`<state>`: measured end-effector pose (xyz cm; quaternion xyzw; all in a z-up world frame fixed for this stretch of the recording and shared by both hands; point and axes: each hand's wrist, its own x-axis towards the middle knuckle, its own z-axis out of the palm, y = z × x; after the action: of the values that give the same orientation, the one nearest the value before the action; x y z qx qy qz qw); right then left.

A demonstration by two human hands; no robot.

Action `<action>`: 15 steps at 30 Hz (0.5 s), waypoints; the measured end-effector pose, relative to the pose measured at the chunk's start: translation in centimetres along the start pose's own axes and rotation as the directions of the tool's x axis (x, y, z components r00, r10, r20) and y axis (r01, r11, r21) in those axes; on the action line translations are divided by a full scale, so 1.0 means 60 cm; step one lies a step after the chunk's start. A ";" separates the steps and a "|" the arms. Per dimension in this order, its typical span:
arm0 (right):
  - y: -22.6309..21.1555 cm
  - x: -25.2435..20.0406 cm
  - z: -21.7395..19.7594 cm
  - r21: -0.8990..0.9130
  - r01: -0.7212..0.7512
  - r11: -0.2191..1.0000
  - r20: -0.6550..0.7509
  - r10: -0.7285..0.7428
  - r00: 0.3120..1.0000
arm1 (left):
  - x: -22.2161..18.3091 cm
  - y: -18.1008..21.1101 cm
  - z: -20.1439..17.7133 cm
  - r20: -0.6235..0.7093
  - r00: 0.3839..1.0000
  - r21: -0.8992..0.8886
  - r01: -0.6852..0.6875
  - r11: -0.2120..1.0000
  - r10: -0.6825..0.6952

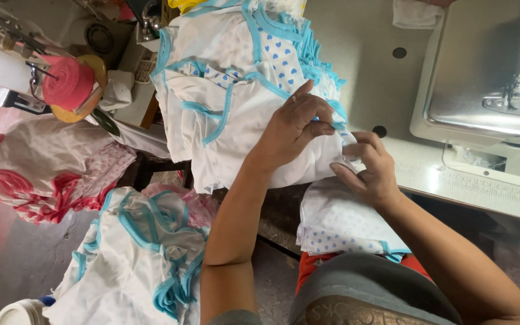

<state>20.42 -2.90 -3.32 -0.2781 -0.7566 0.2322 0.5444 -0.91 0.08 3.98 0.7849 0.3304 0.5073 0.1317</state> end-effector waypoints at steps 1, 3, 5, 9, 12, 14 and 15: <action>0.002 -0.010 -0.001 0.000 0.000 1.000 0.000 0.000 1.000 | 0.002 0.009 -0.008 0.000 1.000 0.000 0.000 1.000 0.000; 0.007 -0.028 -0.005 -0.062 -0.122 0.991 0.082 0.126 0.989 | 0.009 0.028 -0.026 -0.024 0.999 -0.067 0.024 0.997 -0.026; -0.028 -0.015 -0.039 -0.030 -0.145 0.989 0.136 0.147 0.980 | 0.015 0.061 -0.050 -0.056 0.997 -0.069 0.040 0.997 -0.044; -0.103 -0.008 -0.184 -0.104 -0.206 0.973 0.306 0.229 0.924 | 0.035 0.173 -0.084 -0.138 0.978 -0.148 0.133 0.980 -0.153; -0.159 -0.061 -0.280 -0.742 0.073 0.667 0.338 0.278 0.899 | 0.009 0.216 -0.009 -0.229 0.948 -0.544 0.065 0.836 -0.222; -0.206 -0.109 -0.301 -0.936 0.351 -0.020 0.324 0.344 0.882 | -0.032 0.236 0.068 -0.011 0.949 -0.698 0.218 0.682 -0.315; -0.230 -0.131 -0.313 -0.813 0.436 -0.387 0.297 0.368 0.881 | -0.050 0.247 0.110 0.215 0.909 -0.781 0.379 0.496 -0.357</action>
<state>38.00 -17.47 5.89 -0.5098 -0.7111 -0.4650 -0.1352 9.81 -12.09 6.92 0.5548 0.2202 0.5513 0.5829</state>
